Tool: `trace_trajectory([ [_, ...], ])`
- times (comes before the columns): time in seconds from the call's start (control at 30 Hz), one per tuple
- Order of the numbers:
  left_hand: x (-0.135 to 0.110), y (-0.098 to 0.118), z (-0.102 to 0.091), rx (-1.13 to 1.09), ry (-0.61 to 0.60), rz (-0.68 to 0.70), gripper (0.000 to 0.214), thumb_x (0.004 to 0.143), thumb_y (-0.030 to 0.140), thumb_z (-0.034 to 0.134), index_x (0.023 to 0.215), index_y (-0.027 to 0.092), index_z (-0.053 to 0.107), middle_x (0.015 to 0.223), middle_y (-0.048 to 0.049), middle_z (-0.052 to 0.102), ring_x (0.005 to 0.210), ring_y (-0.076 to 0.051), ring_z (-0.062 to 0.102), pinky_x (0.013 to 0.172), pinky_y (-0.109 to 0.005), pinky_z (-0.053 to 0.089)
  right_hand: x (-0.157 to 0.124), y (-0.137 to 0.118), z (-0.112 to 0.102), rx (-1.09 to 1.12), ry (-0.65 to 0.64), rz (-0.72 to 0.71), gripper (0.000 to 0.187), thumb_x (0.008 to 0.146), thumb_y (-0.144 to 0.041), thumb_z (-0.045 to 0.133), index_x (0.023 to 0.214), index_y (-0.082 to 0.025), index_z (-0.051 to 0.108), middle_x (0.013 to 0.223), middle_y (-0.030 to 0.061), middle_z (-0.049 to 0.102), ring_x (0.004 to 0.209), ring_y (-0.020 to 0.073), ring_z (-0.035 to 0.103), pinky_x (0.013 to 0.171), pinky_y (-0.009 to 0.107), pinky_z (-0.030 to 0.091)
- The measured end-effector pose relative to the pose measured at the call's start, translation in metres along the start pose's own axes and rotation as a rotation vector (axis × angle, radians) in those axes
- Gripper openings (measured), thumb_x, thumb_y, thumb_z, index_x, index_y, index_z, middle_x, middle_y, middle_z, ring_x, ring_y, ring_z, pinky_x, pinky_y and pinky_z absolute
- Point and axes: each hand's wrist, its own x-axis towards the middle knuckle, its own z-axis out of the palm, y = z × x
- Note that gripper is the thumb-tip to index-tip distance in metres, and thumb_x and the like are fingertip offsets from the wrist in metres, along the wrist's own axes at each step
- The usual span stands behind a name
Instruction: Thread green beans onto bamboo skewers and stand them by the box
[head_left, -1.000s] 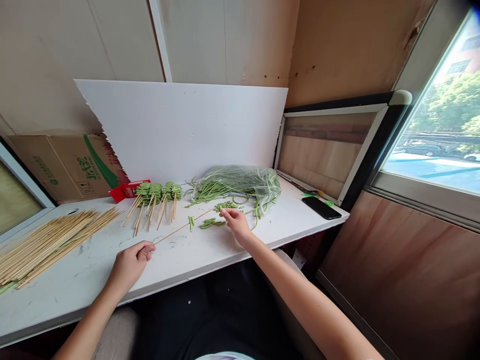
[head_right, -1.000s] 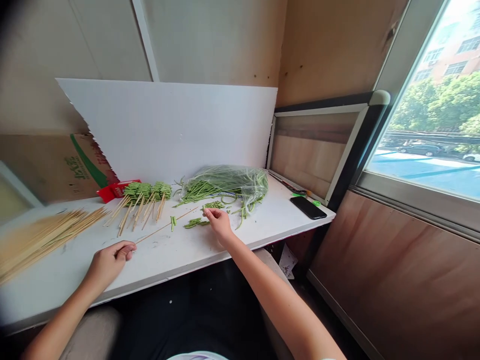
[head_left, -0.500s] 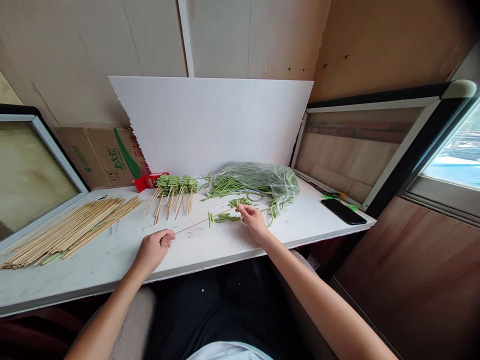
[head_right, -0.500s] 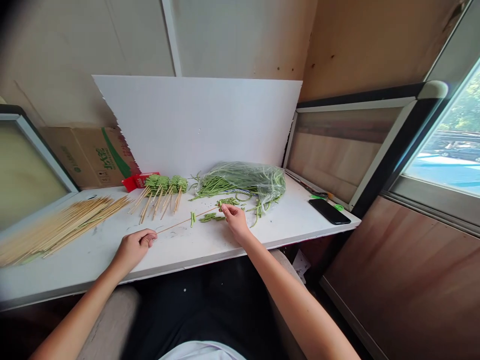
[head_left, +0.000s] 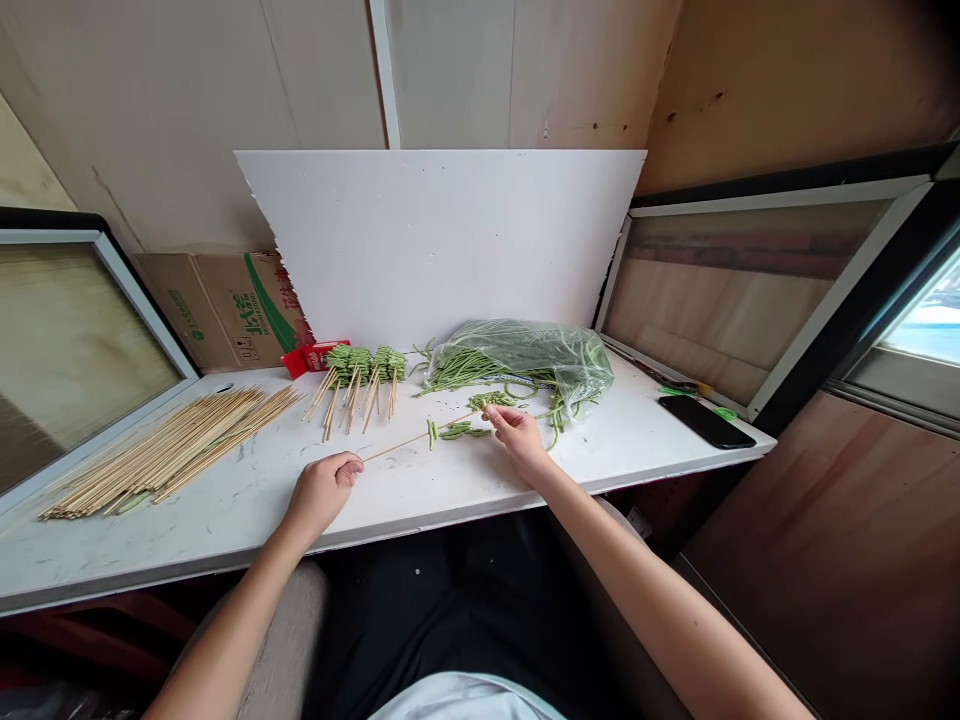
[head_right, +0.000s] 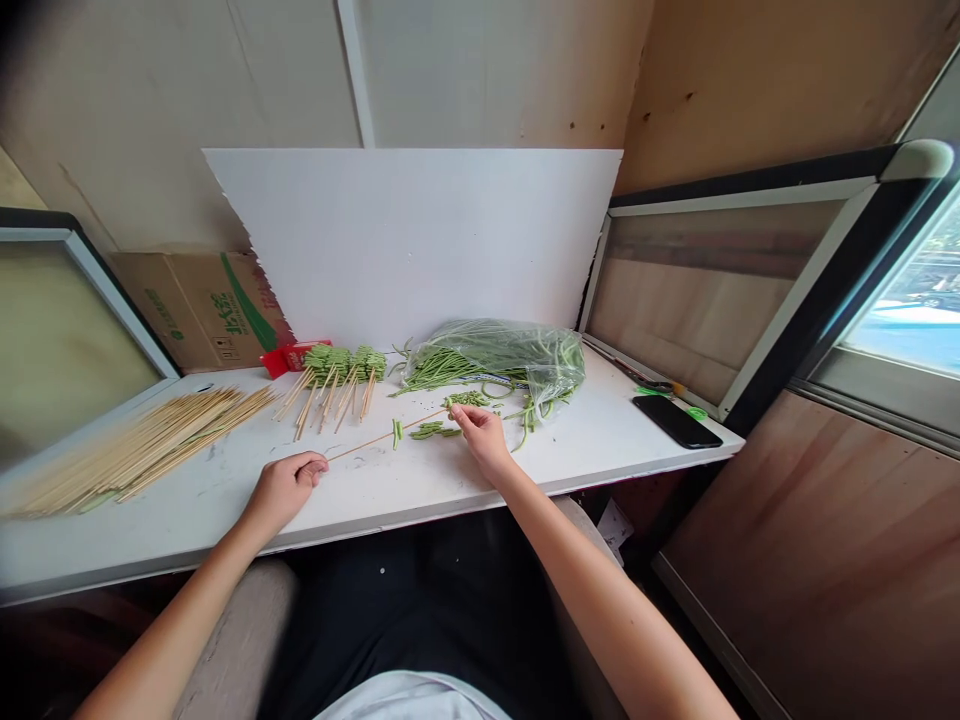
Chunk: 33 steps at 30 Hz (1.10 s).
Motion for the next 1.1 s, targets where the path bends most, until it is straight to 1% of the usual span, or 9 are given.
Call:
trace_trajectory([
  [0.1,0.000,0.001,-0.001,0.027,0.000,-0.001,0.028,0.089,0.029,0.048,0.084,0.023,0.075,0.074,-0.0020,0.075,0.072,-0.021,0.069,0.071,-0.029,0.049,0.001,-0.002,-0.004,-0.034,-0.020,-0.055,0.050,0.081,-0.065,0.074,0.096,-0.018,0.082,0.096,0.0093,0.078,0.087,0.0239,0.066,0.076,0.033,0.049],
  [0.17,-0.001,0.002,-0.001,0.040,0.007,0.002,0.028,0.088,0.028,0.048,0.084,0.023,0.075,0.077,-0.0026,0.077,0.075,-0.021,0.070,0.073,-0.030,0.050,0.001,-0.003,-0.006,-0.054,-0.038,-0.088,0.044,0.083,-0.062,0.075,0.091,-0.019,0.082,0.096,0.0084,0.079,0.094,0.0260,0.068,0.084,0.035,0.050],
  [0.23,0.000,0.003,-0.002,0.046,0.012,0.006,0.028,0.088,0.028,0.048,0.083,0.023,0.075,0.081,-0.0033,0.078,0.077,-0.022,0.071,0.074,-0.030,0.050,0.000,-0.005,-0.008,-0.063,-0.048,-0.101,0.040,0.083,-0.059,0.076,0.088,-0.020,0.083,0.096,0.0080,0.080,0.097,0.0269,0.069,0.088,0.036,0.050],
  [0.4,0.000,0.003,-0.002,0.054,0.003,-0.014,0.029,0.087,0.028,0.046,0.083,0.024,0.075,0.086,-0.0036,0.080,0.080,-0.023,0.071,0.076,-0.031,0.050,-0.002,-0.005,-0.005,-0.039,-0.040,-0.078,0.040,0.080,-0.058,0.079,0.092,-0.020,0.084,0.099,0.0092,0.081,0.099,0.0293,0.071,0.090,0.039,0.051],
  [0.63,0.000,0.000,-0.002,0.071,0.008,-0.016,0.030,0.088,0.031,0.046,0.081,0.024,0.074,0.079,-0.0030,0.077,0.076,-0.022,0.070,0.073,-0.030,0.049,-0.005,-0.004,-0.002,-0.029,-0.040,-0.082,0.037,0.080,-0.056,0.080,0.093,-0.020,0.084,0.098,0.0088,0.081,0.097,0.0276,0.071,0.087,0.037,0.051],
  [0.83,-0.001,-0.007,0.000,0.094,0.002,-0.016,0.029,0.088,0.033,0.048,0.082,0.024,0.075,0.082,-0.0024,0.079,0.079,-0.022,0.072,0.074,-0.029,0.051,-0.008,-0.003,0.001,-0.055,-0.023,-0.073,0.039,0.080,-0.057,0.079,0.086,-0.019,0.083,0.094,0.0085,0.080,0.093,0.0271,0.071,0.085,0.036,0.051],
  [1.1,0.000,-0.011,-0.001,0.128,-0.022,-0.028,0.029,0.086,0.032,0.047,0.082,0.025,0.075,0.086,0.0001,0.080,0.080,-0.021,0.073,0.074,-0.026,0.051,-0.011,-0.001,0.005,0.016,-0.032,-0.065,0.037,0.078,-0.056,0.081,0.084,-0.020,0.083,0.093,0.0080,0.080,0.092,0.0270,0.071,0.086,0.036,0.052],
])
